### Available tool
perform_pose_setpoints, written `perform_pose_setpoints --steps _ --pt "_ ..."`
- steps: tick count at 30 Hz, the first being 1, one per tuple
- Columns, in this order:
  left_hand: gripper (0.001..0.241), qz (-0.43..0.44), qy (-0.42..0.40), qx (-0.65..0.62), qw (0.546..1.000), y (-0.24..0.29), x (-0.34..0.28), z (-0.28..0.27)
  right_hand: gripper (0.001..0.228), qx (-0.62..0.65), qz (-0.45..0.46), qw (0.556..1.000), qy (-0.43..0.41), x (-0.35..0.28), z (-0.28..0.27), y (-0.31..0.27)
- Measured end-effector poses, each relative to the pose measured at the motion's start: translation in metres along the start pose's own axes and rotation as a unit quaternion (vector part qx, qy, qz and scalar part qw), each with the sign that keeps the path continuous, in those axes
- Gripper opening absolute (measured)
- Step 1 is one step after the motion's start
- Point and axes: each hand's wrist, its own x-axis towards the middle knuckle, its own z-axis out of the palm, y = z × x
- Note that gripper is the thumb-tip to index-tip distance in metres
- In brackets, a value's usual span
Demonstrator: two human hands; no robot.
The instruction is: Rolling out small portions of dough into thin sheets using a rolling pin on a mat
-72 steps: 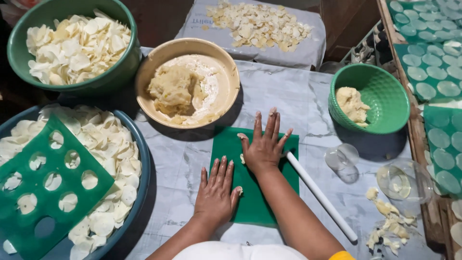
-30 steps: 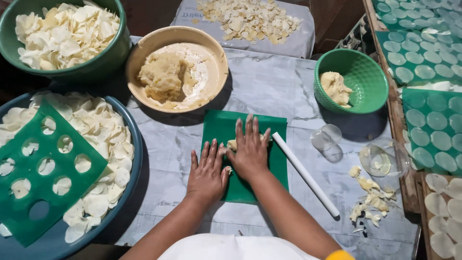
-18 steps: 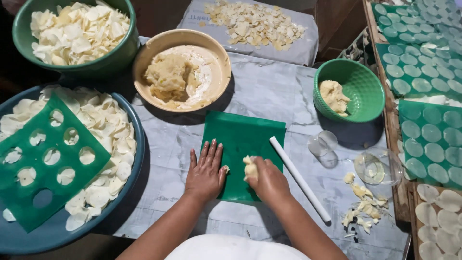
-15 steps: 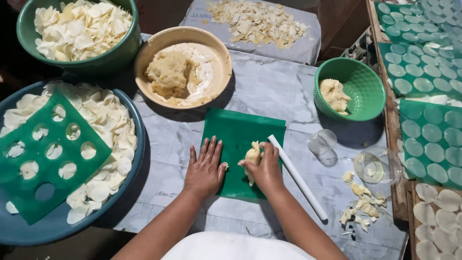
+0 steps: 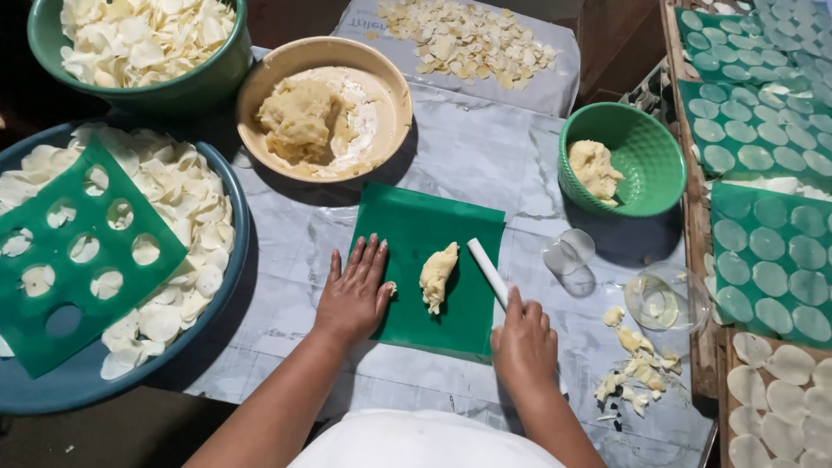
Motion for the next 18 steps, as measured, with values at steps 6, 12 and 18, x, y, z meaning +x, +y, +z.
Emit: perform_pose_setpoints --steps 6,12,18 --pt "0.081 -0.101 -0.091 -0.477 0.868 -0.026 0.013 -0.016 0.054 0.187 0.012 0.982 0.021 -0.003 -0.009 0.026" --pt "0.058 -0.045 0.181 -0.151 0.971 0.029 0.076 -0.072 0.03 0.079 -0.193 0.968 0.142 0.062 -0.018 -0.013" --pt "0.062 -0.044 -0.056 -0.049 0.996 0.042 0.099 -0.005 0.023 -0.009 -0.182 0.969 0.17 0.113 0.075 -0.031"
